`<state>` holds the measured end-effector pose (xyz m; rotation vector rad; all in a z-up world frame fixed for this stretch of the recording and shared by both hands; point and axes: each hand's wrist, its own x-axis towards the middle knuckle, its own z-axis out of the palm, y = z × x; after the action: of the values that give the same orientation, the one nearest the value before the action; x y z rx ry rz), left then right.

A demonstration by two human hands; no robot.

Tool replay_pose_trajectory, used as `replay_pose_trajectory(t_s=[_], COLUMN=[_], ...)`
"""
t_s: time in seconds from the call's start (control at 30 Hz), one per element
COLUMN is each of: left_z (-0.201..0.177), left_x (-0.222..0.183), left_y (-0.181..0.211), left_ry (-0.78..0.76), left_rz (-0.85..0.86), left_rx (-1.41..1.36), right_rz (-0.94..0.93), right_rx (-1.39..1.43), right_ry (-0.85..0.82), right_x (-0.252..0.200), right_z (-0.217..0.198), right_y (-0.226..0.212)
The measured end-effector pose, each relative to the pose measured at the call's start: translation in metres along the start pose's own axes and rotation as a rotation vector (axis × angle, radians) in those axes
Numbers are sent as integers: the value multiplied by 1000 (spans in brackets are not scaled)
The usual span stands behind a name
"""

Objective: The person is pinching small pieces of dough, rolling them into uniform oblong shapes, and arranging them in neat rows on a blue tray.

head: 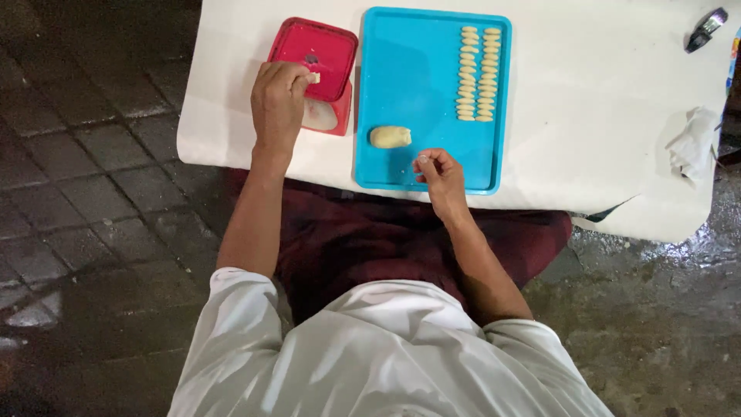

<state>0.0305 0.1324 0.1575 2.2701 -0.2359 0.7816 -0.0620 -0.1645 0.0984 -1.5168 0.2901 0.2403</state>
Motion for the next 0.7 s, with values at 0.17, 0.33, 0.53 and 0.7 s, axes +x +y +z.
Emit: replay_pose_trajectory(t_s=[0.17,0.33,0.53,0.7], left_z=[19,7,6,21], left_x=[-5,3,3,0], left_y=[-27,-24,-28,-41], left_ry=[-73,-156,-241,-233], left_rz=[49,7,-13,11], left_rx=[142,107,103,159], right_rz=[3,15,8,13], right_rx=[3,32,66,13], right_ry=[30,49,66,75], right_x=[-2,2,-2,-2], right_z=[-8,-17,-23,-23], right_y=[13,25,25,23])
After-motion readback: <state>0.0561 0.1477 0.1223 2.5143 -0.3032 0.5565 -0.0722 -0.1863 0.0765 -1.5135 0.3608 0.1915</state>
